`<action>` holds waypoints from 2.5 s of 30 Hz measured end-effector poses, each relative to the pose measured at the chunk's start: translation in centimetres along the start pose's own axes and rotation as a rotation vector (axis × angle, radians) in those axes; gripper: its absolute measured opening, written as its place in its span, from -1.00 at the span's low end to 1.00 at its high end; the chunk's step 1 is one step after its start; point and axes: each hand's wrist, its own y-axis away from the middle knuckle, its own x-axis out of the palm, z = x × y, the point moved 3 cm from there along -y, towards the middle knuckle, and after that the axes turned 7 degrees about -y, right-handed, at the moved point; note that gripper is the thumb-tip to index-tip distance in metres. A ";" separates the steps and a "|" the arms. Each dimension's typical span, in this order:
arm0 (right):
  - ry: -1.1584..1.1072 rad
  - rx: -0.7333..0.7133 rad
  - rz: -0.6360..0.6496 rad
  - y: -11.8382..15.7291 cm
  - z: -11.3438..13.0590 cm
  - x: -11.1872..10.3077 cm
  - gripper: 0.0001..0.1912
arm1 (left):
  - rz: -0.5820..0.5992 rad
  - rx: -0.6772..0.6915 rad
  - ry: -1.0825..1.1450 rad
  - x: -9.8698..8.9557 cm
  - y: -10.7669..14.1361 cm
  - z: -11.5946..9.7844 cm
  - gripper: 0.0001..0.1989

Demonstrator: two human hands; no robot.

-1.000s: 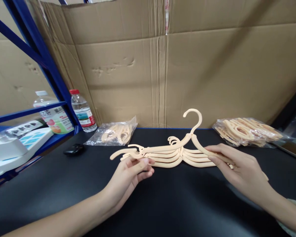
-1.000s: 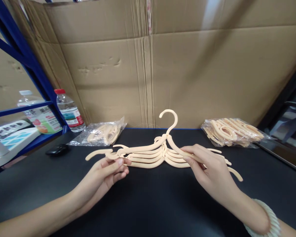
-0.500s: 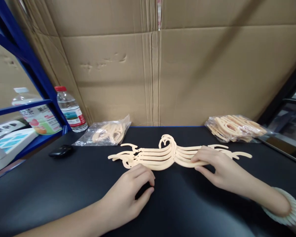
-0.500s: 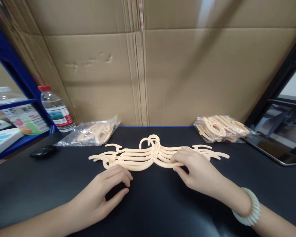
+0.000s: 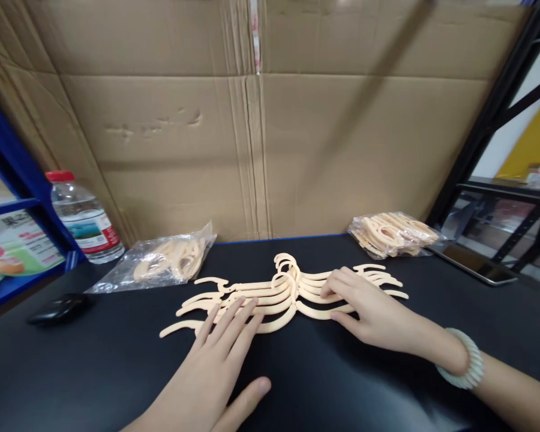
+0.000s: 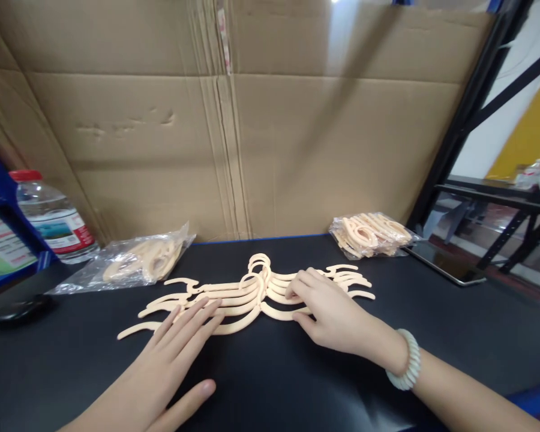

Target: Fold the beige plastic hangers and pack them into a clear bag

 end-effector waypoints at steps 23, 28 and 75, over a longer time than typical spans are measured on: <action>0.212 0.117 0.132 -7.1 -8.0 2.7 -0.01 | 0.410 -0.117 -0.191 2.3 -7.5 4.1 -0.11; 0.238 0.101 0.116 -7.4 -8.5 2.7 -0.03 | 0.367 -0.106 -0.192 2.6 -7.6 4.3 -0.12; -0.103 -0.117 0.163 -1.4 -2.6 1.7 -0.70 | 0.130 0.112 -0.107 0.9 -4.0 4.1 -0.67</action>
